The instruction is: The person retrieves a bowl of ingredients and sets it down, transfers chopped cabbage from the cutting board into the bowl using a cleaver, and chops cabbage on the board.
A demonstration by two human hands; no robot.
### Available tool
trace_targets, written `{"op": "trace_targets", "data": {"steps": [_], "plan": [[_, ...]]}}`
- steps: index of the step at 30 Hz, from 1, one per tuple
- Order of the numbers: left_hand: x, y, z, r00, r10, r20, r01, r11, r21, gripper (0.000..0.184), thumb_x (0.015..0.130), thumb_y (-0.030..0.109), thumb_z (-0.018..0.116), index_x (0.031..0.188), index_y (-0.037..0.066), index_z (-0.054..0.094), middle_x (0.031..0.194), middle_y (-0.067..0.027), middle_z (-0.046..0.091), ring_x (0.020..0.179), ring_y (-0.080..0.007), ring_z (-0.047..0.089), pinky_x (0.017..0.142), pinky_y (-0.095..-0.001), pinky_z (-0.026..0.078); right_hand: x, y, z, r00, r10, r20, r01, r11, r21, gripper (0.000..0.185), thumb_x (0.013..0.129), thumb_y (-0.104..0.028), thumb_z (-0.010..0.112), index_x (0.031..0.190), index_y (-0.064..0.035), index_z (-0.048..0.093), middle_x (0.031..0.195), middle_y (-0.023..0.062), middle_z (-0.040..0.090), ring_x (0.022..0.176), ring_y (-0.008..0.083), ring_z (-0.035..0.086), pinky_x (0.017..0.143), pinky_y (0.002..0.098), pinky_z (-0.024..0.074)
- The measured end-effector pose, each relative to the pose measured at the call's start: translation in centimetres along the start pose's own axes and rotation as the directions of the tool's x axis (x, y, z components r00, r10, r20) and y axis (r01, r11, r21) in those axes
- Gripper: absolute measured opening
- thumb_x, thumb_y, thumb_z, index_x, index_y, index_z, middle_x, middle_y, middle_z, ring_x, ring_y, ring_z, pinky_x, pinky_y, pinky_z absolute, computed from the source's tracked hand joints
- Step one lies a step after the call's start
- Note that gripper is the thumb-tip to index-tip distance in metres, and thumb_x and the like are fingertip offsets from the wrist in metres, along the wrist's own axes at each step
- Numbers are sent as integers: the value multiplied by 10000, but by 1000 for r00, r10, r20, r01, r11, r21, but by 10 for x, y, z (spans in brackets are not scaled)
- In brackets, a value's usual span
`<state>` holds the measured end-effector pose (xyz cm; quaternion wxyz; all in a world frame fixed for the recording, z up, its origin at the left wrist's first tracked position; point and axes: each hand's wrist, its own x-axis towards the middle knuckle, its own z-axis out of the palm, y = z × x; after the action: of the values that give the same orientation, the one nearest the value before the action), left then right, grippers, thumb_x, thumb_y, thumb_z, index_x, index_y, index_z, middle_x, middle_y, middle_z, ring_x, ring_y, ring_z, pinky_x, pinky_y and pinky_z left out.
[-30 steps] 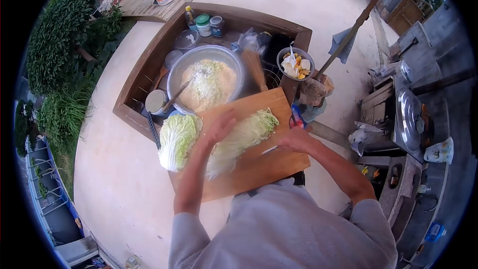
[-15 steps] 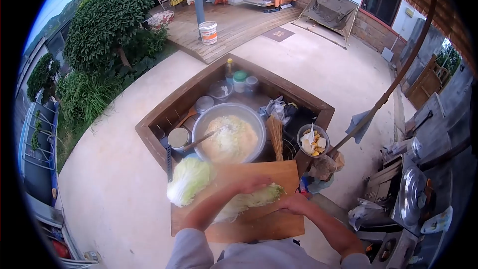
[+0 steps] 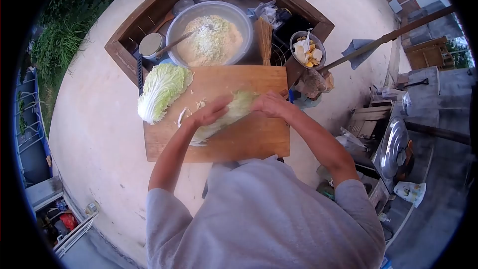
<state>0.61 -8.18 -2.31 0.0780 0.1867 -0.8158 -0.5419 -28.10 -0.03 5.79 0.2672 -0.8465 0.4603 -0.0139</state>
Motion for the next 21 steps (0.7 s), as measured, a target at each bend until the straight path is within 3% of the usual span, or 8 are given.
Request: {"op": "trace_targets", "data": {"steps": [5, 9, 11, 12, 15, 18, 20, 21], "plan": [[17, 0, -5, 991, 107, -84, -89, 978, 191, 477, 1062, 283, 468, 1435, -14, 490, 1466, -202, 468, 1379, -363, 417, 1178, -402, 301, -23, -3, 7, 994, 9, -109, -16, 998, -68, 97, 871, -239, 656, 877, -145, 679, 833, 108, 678, 819, 330, 676, 674, 457, 521], [32, -4, -17, 982, -4, -189, 3, 1000, -6, 444, 1054, 264, 492, 1382, -32, 537, 1425, -185, 525, 1304, -325, 506, 1119, -381, 383, -67, -6, 3, 976, 133, -173, -123, 990, 65, 110, 873, -256, 686, 925, -160, 700, 794, 104, 651, 768, 317, 660, 660, 420, 525], [35, -3, -16, 962, -92, -257, 45, 982, -183, 440, 1048, 253, 506, 1380, -34, 536, 1407, -178, 548, 1264, -307, 543, 1088, -368, 417, -93, -4, 10, 945, 258, -201, -215, 953, 211, 146, 887, -225, 709, 989, -121, 712, 808, 70, 677, 695, 220, 638, 631, 336, 500], [37, -9, -14, 960, -92, -266, 45, 983, -178, 437, 1043, 244, 522, 1378, -37, 534, 1406, -176, 553, 1252, -288, 552, 1076, -361, 425, -101, -4, 18, 923, 323, -208, -258, 923, 286, 167, 894, -210, 721, 1021, -102, 718, 815, 53, 691, 659, 171, 626, 617, 294, 488], [42, 6, -10, 983, -101, -150, 86, 991, -103, 438, 1034, 237, 530, 1374, -38, 532, 1353, -197, 581, 1239, -314, 556, 1065, -374, 429, -113, -13, 49, 743, 644, -183, -347, 605, 717, 223, 949, -228, 687, 1033, -22, 696, 779, 5, 656, 673, 84, 574, 608, 266, 463], [47, 7, 12, 990, -54, -133, 67, 994, 91, 402, 1006, 204, 549, 1331, -34, 555, 1262, -235, 609, 1182, -388, 556, 1026, -413, 439, -102, -31, 55, 580, 765, -278, -276, 506, 817, 265, 974, -238, 667, 1034, 20, 674, 784, -33, 616, 723, 43, 554, 604, 244, 449], [50, 4, 29, 980, 12, -199, 34, 973, 227, 350, 976, 175, 579, 1252, -41, 594, 1182, -230, 631, 1101, -393, 588, 958, -415, 472, -96, -26, 65, 511, 794, -330, -341, 539, 770, 257, 969, -239, 655, 1036, 10, 668, 762, 22, 649, 691, 114, 606, 602, 289, 470], [51, 8, 28, 972, -20, -235, 66, 980, 190, 339, 969, 170, 589, 1231, -44, 604, 1155, -224, 634, 1062, -384, 600, 929, -412, 481, -91, -26, 63, 472, 806, -357, -377, 551, 745, 254, 966, -239, 649, 1036, 5, 665, 750, 49, 665, 675, 150, 631, 601, 311, 481]]}}
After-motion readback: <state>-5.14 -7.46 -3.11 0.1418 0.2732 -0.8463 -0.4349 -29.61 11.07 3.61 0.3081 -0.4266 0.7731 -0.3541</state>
